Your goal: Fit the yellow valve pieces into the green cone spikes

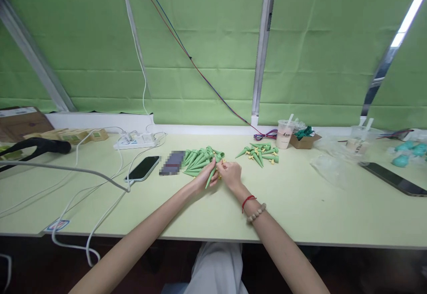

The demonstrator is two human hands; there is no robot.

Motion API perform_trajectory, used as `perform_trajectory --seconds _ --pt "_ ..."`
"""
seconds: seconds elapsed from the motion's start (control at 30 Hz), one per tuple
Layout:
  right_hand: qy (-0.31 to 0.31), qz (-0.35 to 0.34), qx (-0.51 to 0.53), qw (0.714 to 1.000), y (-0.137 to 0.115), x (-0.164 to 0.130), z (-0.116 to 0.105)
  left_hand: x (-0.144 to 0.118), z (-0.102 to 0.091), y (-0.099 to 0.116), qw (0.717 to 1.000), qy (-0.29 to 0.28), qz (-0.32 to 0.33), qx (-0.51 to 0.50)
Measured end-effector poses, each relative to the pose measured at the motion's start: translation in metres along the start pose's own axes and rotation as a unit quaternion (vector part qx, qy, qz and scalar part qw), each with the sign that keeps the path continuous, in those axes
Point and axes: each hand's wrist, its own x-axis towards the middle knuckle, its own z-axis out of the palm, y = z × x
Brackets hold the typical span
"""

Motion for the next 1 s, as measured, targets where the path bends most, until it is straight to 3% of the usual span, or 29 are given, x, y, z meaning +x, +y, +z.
perform_trajectory --seconds 0.2,0.37,0.67,1.0 --pt "0.030 0.061 -0.003 0.998 0.006 0.006 -0.004 -0.003 -0.001 0.003 0.999 -0.005 -0.010 0.030" --pt "-0.007 0.031 0.000 1.000 0.006 0.003 -0.003 -0.005 0.002 -0.001 0.998 0.011 -0.009 0.061" --pt "-0.043 0.000 0.030 0.999 0.005 0.002 -0.006 -0.001 -0.002 -0.001 0.980 0.114 0.097 0.129" --pt "-0.022 0.071 0.116 0.990 -0.001 -0.005 0.004 -0.006 0.001 -0.002 0.949 0.164 0.202 0.178"
